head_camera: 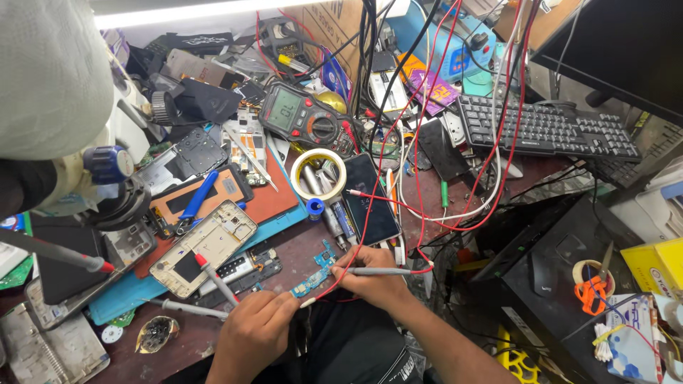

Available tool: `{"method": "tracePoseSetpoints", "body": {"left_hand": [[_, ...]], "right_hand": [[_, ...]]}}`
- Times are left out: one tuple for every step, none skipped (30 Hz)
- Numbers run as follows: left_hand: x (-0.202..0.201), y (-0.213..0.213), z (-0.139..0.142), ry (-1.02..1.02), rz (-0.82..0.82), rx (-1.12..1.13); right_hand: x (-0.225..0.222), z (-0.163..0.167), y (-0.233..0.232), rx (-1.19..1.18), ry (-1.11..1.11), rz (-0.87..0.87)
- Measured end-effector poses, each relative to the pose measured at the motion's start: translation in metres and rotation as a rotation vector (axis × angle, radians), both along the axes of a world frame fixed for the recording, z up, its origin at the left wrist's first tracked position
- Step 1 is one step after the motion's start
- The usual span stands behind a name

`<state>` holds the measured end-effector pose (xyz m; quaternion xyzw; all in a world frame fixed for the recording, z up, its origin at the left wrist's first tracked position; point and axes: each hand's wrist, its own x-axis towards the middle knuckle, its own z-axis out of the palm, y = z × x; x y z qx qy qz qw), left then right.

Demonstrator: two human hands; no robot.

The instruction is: The person uses multimeter probes to test points on a small blue circuit board, then picks up a larger circuit board with a keypad and battery, aligns and attaches the smaller board to it, and continues probing the assembly.

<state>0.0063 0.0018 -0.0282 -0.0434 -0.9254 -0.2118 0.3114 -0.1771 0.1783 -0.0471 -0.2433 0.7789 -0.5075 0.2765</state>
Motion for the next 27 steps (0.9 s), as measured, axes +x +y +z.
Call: {"method": "tracePoseSetpoints", "body": {"left_hand": [[0.0, 0.001, 0.001, -0.003, 0.006, 0.008], [0.0, 0.002, 0.002, -0.007, 0.014, 0.015], [0.0, 0.002, 0.004, -0.016, 0.015, 0.017], [0.0, 0.003, 0.005, -0.024, 0.017, 0.019], [0.0, 0.003, 0.007, -0.032, 0.018, 0.022], [0.0, 0.003, 0.008, -0.028, 0.01, 0.025], [0.0, 0.002, 0.009, -0.024, 0.001, 0.028], [-0.001, 0.002, 0.009, -0.02, -0.008, 0.031], [-0.002, 0.001, 0.008, 0.014, -0.005, 0.023], [-0.003, 0.001, 0.007, 0.045, 0.001, 0.015], [-0.001, 0.001, 0.006, 0.063, 0.009, 0.01], [0.0, 0.0, 0.005, 0.007, 0.003, 0.003], [0.003, 0.0, 0.003, -0.062, 0.002, 0.005], [0.006, 0.0, 0.001, -0.044, -0.01, 0.02], [0.007, 0.0, 0.0, -0.009, -0.022, 0.024], [0.008, 0.0, -0.001, 0.001, -0.018, 0.012], [0.007, -0.001, -0.002, 0.017, -0.018, -0.002], [0.007, 0.0, -0.002, 0.031, -0.019, -0.012], [0.008, 0.0, -0.002, 0.038, -0.02, -0.015], [0.008, -0.001, -0.001, 0.049, -0.024, -0.021], [0.008, -0.001, 0.0, 0.061, -0.03, -0.028], [0.008, -0.001, 0.0, 0.048, -0.027, -0.035], [0.008, -0.001, 0.001, 0.035, -0.024, -0.043], [0.008, -0.001, 0.001, 0.023, -0.022, -0.052], [0.008, -0.001, 0.001, 0.027, -0.021, -0.053], [0.008, -0.001, 0.001, 0.031, -0.021, -0.054], [0.009, -0.001, 0.001, 0.036, -0.022, -0.055]], "right_hand": [[0.0, 0.001, 0.0, 0.01, -0.015, -0.004], [0.0, 0.001, -0.001, 0.02, -0.032, -0.006], [0.001, 0.002, -0.001, 0.013, -0.02, -0.004], [0.001, 0.002, -0.002, 0.006, -0.007, -0.002], [0.001, 0.002, -0.002, -0.001, 0.005, 0.0], [0.001, 0.002, -0.003, -0.046, 0.029, 0.012], [0.001, 0.002, -0.003, -0.092, 0.052, 0.024], [0.0, 0.001, -0.002, -0.136, 0.075, 0.036], [0.0, 0.0, -0.001, -0.115, 0.069, 0.028], [-0.001, -0.001, 0.0, -0.093, 0.058, 0.022], [-0.001, -0.003, 0.001, -0.068, 0.035, 0.018], [-0.002, -0.005, 0.003, -0.108, 0.233, 0.067], [-0.002, -0.006, 0.006, -0.144, 0.415, 0.124], [0.0, -0.009, 0.006, -0.103, 0.215, 0.066], [0.0, -0.01, 0.007, -0.065, 0.034, 0.006], [0.0, -0.012, 0.007, -0.068, 0.069, 0.023], [-0.001, -0.013, 0.007, -0.073, 0.111, 0.037], [0.0, -0.013, 0.007, -0.075, 0.151, 0.049], [0.0, -0.014, 0.007, -0.077, 0.167, 0.051], [0.0, -0.014, 0.007, -0.081, 0.186, 0.051], [0.0, -0.015, 0.006, -0.086, 0.207, 0.049], [0.0, -0.015, 0.006, -0.09, 0.171, 0.043], [0.0, -0.015, 0.007, -0.095, 0.135, 0.036], [0.0, -0.016, 0.007, -0.101, 0.099, 0.029], [0.001, -0.016, 0.007, -0.105, 0.091, 0.031], [0.001, -0.017, 0.008, -0.109, 0.081, 0.031], [0.001, -0.017, 0.008, -0.115, 0.073, 0.031]]}}
